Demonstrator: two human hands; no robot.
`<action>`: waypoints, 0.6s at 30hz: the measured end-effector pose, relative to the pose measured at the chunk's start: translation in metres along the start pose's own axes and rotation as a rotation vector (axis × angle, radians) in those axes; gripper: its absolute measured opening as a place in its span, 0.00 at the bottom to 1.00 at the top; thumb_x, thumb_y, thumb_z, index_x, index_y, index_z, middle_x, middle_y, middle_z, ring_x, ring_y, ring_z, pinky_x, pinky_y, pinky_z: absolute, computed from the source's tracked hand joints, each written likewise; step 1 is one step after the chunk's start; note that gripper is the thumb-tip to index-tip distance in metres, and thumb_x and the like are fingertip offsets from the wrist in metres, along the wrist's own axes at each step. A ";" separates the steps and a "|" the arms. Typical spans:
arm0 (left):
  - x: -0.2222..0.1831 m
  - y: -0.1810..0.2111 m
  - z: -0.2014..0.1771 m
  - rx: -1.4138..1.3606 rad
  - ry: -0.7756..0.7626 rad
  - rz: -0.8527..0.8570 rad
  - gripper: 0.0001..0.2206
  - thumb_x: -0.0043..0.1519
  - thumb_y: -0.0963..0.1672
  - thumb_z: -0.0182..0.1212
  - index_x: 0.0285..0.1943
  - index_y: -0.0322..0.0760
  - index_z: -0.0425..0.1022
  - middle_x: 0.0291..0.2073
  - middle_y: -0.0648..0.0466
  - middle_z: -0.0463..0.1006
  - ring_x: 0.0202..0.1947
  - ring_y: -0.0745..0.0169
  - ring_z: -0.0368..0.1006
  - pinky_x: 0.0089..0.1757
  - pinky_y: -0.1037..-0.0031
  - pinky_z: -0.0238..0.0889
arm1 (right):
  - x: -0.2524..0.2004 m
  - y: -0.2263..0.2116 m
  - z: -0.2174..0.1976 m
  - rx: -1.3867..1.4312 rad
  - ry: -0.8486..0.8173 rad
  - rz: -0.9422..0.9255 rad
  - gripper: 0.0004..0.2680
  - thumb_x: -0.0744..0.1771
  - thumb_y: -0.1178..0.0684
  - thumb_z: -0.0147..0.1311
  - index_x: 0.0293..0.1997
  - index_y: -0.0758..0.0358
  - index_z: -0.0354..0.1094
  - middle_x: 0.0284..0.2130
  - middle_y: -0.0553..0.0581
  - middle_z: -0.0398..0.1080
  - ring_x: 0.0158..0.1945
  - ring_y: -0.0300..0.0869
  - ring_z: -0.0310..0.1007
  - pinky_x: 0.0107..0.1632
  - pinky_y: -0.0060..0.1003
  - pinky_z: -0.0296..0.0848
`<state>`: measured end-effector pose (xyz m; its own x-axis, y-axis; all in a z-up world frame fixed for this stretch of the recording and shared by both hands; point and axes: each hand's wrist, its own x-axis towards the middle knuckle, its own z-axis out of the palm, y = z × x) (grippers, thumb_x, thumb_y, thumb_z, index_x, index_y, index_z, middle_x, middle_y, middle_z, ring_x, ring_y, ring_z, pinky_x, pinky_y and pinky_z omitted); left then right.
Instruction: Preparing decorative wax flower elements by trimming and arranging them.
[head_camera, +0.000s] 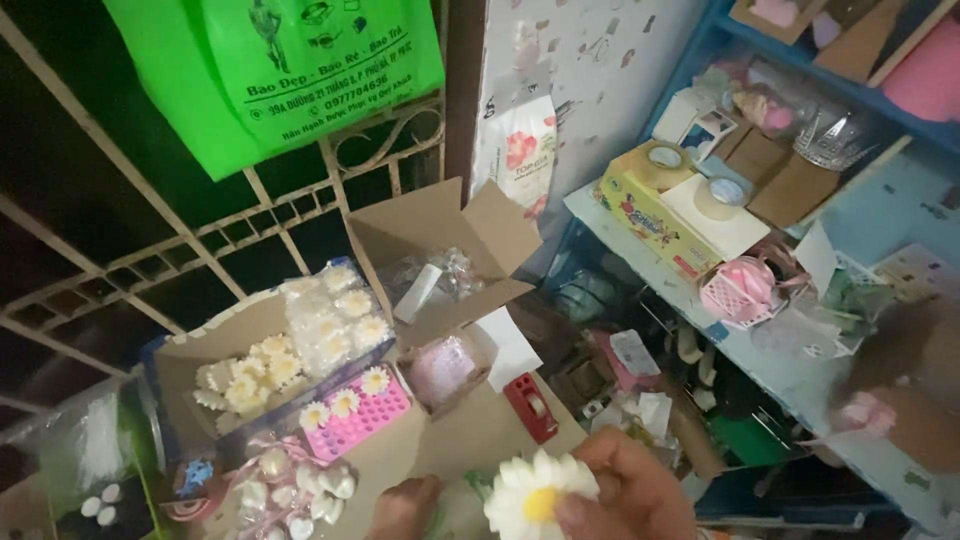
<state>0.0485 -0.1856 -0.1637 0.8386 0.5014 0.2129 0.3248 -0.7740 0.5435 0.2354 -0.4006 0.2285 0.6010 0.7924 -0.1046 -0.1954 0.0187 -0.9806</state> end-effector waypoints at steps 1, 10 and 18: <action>-0.003 0.006 -0.006 0.019 -0.022 0.037 0.07 0.57 0.45 0.62 0.41 0.42 0.75 0.27 0.48 0.80 0.31 0.46 0.79 0.32 0.57 0.71 | 0.000 -0.006 0.007 0.084 0.027 0.054 0.09 0.62 0.63 0.64 0.40 0.73 0.67 0.35 0.69 0.80 0.39 0.45 0.80 0.45 0.42 0.75; 0.001 0.033 -0.033 0.245 -0.118 0.238 0.15 0.59 0.43 0.57 0.55 0.45 0.76 0.37 0.47 0.82 0.34 0.48 0.80 0.34 0.60 0.72 | 0.121 0.129 0.015 -0.122 -0.149 0.101 0.11 0.66 0.59 0.57 0.54 0.67 0.68 0.43 0.55 0.75 0.45 0.39 0.77 0.42 0.36 0.80; 0.021 0.058 -0.079 0.110 -0.183 0.171 0.14 0.59 0.43 0.56 0.55 0.47 0.76 0.38 0.50 0.82 0.32 0.47 0.79 0.35 0.56 0.72 | 0.171 0.394 0.000 -0.423 -0.542 0.272 0.12 0.65 0.62 0.55 0.55 0.65 0.71 0.46 0.59 0.78 0.48 0.43 0.78 0.44 0.36 0.78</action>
<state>0.0502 -0.1898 -0.0637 0.9473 0.2890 0.1379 0.2087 -0.8837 0.4189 0.2612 -0.2576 -0.1761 0.0849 0.9276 -0.3638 0.0981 -0.3711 -0.9234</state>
